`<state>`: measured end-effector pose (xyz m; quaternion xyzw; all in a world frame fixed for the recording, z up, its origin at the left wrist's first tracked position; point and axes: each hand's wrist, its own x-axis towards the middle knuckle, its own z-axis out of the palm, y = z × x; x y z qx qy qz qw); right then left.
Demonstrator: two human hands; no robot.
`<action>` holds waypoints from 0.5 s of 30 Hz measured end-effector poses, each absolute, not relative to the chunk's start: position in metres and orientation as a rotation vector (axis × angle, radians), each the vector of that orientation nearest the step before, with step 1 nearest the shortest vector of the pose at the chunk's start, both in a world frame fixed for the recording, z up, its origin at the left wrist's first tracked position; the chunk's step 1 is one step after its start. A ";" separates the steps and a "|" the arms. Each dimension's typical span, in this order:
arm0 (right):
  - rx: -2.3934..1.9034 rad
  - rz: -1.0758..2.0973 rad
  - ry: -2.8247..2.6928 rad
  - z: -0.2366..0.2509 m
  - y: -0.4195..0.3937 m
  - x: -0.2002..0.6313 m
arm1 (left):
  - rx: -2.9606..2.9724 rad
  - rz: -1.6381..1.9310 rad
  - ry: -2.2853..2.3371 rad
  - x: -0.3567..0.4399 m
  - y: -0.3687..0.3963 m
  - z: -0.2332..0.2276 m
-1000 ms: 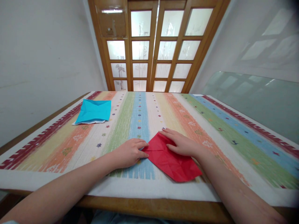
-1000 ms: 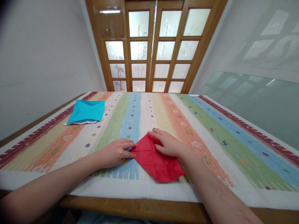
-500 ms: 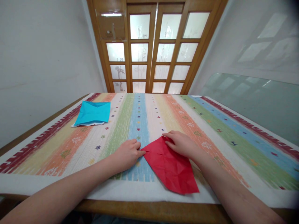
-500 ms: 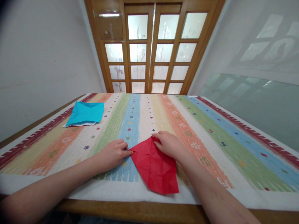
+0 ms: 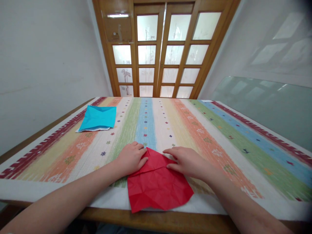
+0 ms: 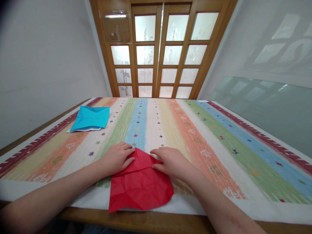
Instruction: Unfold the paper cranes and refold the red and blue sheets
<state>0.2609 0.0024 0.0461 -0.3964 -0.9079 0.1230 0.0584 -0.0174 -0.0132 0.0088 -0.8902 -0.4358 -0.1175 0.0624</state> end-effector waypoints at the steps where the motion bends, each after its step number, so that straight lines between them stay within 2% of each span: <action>1: -1.143 0.366 -2.761 0.047 0.001 0.258 | -2.695 -0.356 -1.321 -0.017 -0.014 0.009; 7: -0.879 0.367 -2.809 0.046 -0.003 0.243 | -2.706 -0.314 -1.329 -0.018 -0.014 0.009; 15: -0.779 0.358 -2.782 0.038 -0.003 0.237 | -2.706 -0.335 -1.350 -0.020 -0.011 0.006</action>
